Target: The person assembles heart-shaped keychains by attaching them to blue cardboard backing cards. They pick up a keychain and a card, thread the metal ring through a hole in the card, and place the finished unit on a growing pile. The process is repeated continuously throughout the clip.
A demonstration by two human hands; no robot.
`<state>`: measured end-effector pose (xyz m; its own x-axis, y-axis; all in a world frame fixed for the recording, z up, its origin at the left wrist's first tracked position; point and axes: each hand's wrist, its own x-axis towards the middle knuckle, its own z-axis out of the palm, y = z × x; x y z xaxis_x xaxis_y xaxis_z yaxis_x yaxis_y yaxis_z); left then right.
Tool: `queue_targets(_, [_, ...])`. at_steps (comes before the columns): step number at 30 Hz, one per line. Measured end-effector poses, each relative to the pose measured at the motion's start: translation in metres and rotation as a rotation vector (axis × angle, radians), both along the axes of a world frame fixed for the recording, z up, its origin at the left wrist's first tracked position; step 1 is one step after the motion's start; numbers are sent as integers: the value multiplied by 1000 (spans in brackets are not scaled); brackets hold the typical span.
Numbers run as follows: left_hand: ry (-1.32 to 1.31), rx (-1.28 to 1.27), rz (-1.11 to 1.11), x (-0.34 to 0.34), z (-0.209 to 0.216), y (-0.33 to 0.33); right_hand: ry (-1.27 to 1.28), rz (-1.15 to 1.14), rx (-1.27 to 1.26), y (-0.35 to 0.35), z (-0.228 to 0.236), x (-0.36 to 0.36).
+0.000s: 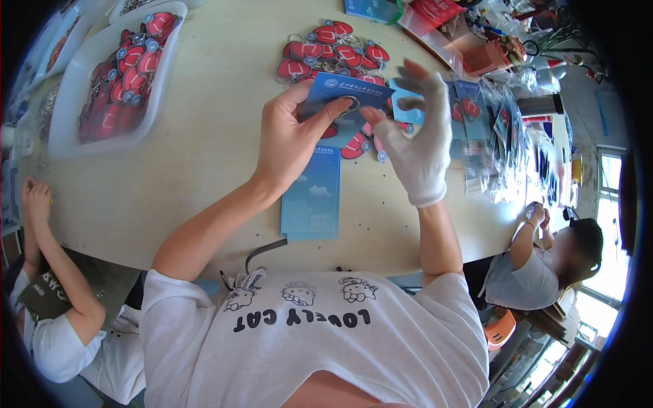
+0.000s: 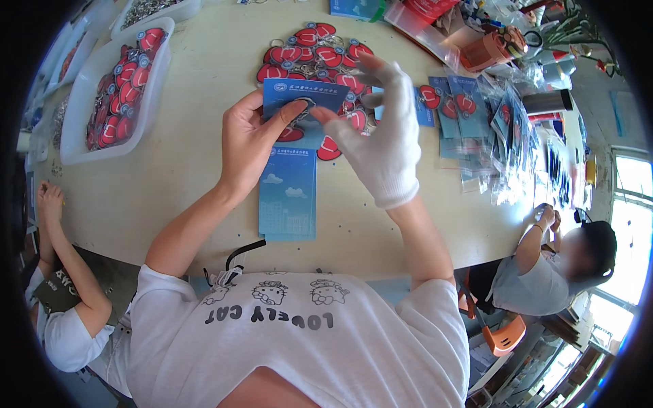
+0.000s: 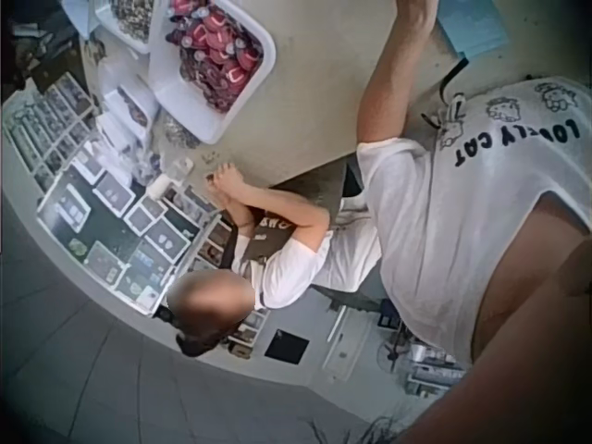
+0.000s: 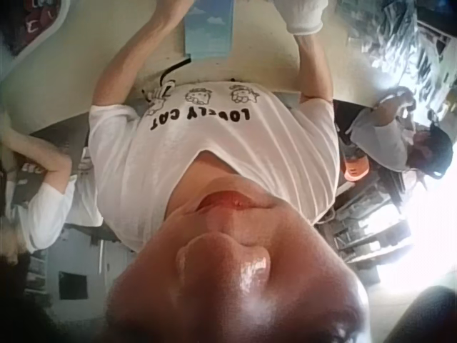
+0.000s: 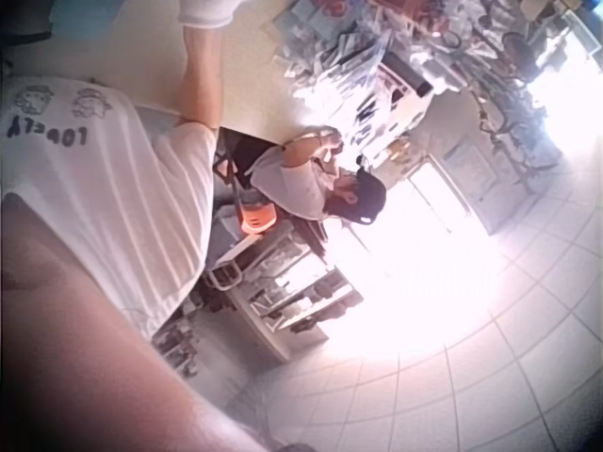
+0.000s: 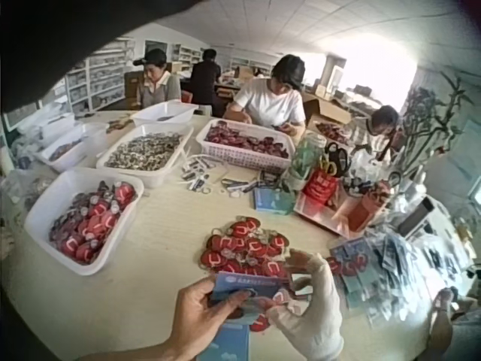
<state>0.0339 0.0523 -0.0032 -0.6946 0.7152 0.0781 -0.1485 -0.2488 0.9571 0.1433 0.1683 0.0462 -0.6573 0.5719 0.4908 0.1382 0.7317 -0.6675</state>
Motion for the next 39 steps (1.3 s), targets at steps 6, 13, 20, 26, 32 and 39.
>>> queue_targets(6, [-108,91,-80,2,14,-4,-36,225,-652,4,-2,0])
queue_targets(13, [-326,172,-75,12,17,-7,-24,204,-633,-4,9,2])
queue_targets(20, [-350,189,-57,21,22,-12,85,286,-881,-3,0,0])
queue_targets(26, [-335,205,-37,24,11,-7,-3,248,-711,-12,-5,4])
queue_targets(32, [148,-2,-120,0,-8,-6,6,202,-642,51,-6,27])
queue_targets(39, [1099,-652,-225,-19,-26,-40,-257,-194,-149,188,-39,41])
